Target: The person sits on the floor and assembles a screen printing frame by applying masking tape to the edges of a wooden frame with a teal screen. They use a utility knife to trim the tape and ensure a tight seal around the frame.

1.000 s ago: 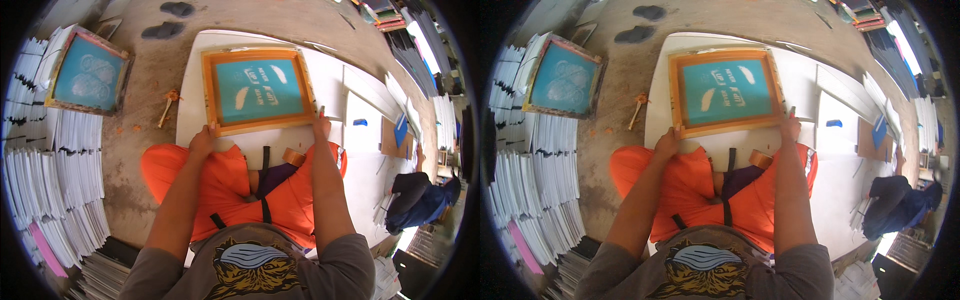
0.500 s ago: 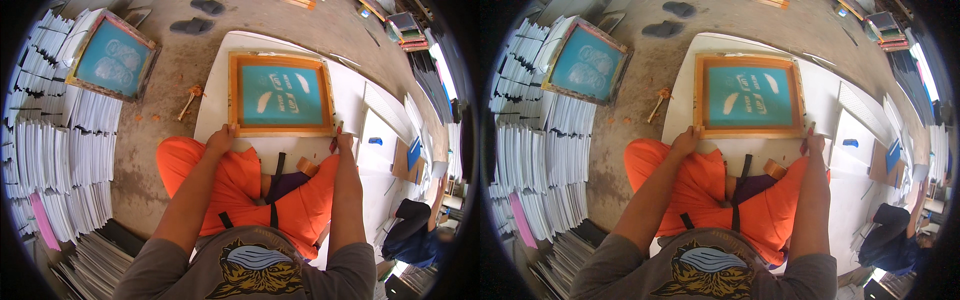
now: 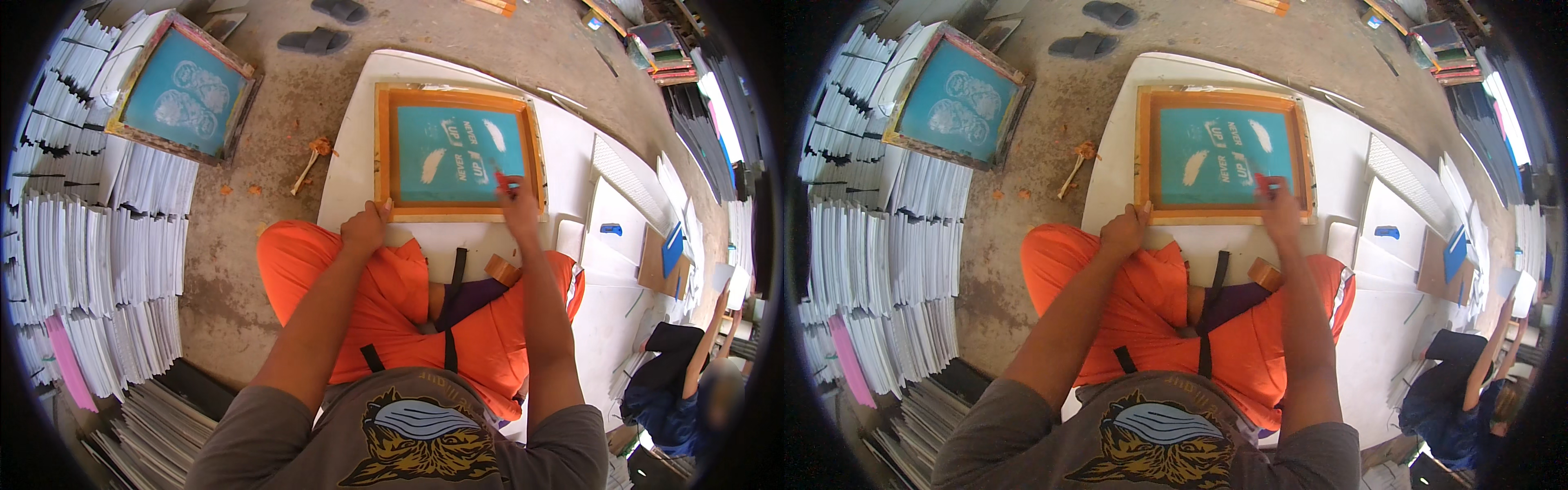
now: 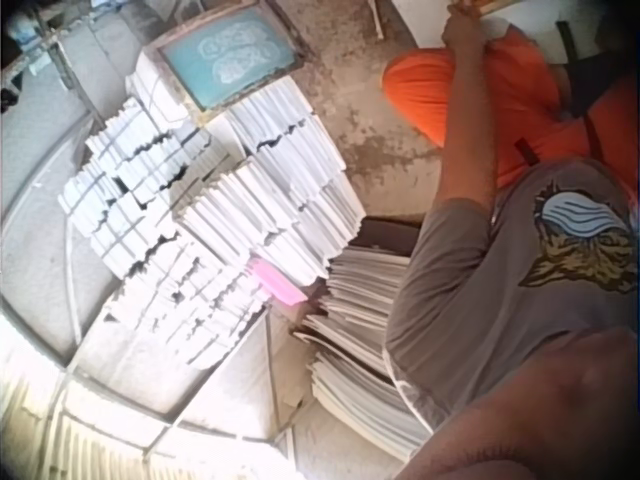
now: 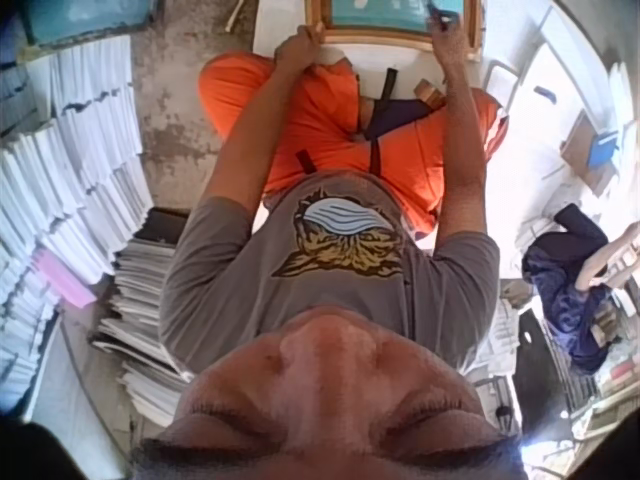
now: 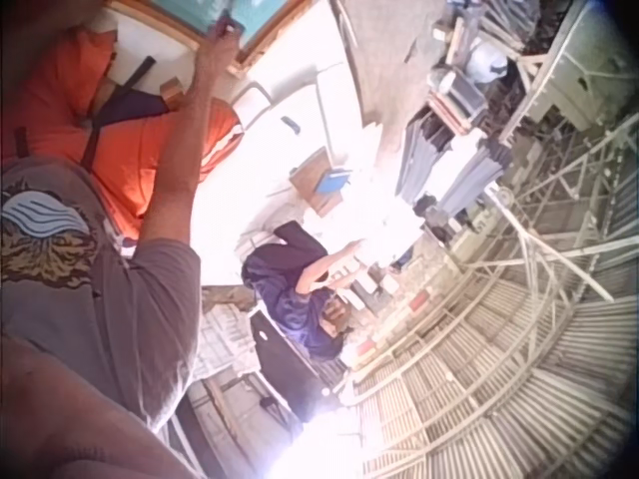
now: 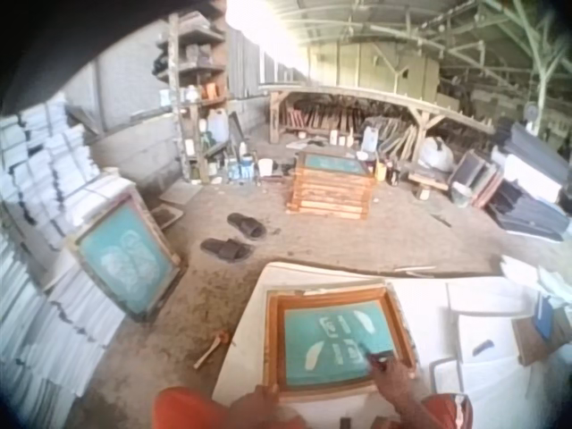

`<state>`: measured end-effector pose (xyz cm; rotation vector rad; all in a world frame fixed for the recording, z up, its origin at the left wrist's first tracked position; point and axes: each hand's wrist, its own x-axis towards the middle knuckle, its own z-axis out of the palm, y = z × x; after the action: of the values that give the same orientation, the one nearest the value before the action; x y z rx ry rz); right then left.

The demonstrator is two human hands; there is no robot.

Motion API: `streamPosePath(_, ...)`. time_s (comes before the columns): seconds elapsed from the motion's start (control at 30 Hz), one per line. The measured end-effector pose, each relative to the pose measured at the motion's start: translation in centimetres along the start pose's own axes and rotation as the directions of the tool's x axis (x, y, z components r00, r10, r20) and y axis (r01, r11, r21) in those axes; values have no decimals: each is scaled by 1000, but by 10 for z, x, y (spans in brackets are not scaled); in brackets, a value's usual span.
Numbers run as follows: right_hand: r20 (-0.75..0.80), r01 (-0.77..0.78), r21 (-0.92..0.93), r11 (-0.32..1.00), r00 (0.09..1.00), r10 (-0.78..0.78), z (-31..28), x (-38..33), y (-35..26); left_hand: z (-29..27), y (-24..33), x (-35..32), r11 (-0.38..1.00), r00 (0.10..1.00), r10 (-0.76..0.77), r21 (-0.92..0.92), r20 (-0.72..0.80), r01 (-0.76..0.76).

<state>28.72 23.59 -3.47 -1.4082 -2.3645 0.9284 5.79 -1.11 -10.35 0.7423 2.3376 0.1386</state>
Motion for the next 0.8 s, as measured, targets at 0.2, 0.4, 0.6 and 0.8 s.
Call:
streamPosePath(0.2,122,299,-142,944,951,-283,65,-54,-60,6,7,-2,998,999,-23,58,-40,26)
streamPosePath(0.4,243,461,-346,817,885,-397,80,-56,-89,10,-2,7,998,1000,-26,-66,-14,25)
streamPosePath(0.6,337,574,-426,699,818,-466,87,-41,-101,7,1,6,997,999,-34,-74,6,34)
streamPosePath(0.8,384,580,-430,693,811,-441,87,-37,-110,3,2,2,996,1000,-27,-80,13,28)
